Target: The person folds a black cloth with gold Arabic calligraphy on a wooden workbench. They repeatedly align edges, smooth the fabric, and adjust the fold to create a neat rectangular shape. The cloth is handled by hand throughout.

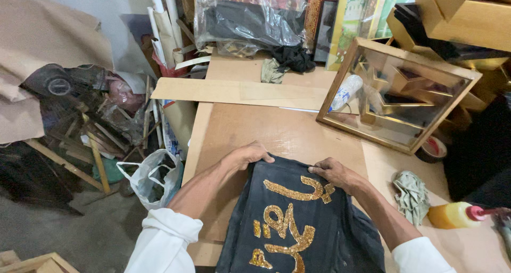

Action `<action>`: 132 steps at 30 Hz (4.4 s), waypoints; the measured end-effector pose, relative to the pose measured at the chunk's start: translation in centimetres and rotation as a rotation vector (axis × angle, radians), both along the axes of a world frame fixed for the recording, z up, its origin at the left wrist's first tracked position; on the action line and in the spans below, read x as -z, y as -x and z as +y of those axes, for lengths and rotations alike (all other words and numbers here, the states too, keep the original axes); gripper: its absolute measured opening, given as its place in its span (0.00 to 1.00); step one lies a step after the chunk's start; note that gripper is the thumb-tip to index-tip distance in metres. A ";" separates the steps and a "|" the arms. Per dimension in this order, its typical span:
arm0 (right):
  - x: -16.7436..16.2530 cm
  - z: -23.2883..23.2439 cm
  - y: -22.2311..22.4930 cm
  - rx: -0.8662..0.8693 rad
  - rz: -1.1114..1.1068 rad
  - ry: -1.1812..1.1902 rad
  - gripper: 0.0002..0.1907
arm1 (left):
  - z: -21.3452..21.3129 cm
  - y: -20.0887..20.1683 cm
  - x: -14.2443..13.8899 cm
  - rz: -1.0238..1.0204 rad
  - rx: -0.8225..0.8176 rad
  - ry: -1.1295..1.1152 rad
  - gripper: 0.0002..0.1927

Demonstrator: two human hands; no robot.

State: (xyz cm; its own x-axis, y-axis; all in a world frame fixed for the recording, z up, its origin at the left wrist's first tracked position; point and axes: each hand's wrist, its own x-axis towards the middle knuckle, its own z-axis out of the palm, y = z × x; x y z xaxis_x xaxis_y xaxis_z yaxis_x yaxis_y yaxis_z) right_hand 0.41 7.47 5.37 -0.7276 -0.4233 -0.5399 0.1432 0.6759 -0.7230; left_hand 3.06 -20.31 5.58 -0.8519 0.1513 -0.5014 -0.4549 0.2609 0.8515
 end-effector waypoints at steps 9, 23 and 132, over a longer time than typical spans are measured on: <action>-2.0 -1.5 4.3 0.025 0.382 0.089 0.34 | -1.0 -0.2 0.2 -0.069 0.070 -0.243 0.17; -0.9 -6.1 1.2 -0.119 0.003 0.268 0.10 | -2.8 -1.4 0.2 0.029 -0.078 -0.300 0.16; 8.4 17.5 -16.9 1.246 0.405 0.937 0.04 | 5.4 -16.7 6.6 -0.208 -0.341 -1.194 0.27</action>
State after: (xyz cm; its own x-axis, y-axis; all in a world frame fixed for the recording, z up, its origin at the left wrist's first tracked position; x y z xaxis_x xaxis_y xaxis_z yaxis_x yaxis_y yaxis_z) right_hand 17.31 24.98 -3.07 -0.8780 0.4577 -0.1402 -0.0558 -0.3887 -0.9197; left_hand 19.73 -14.87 -1.05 -0.8580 0.3908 -0.3333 -0.5015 -0.7775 0.3794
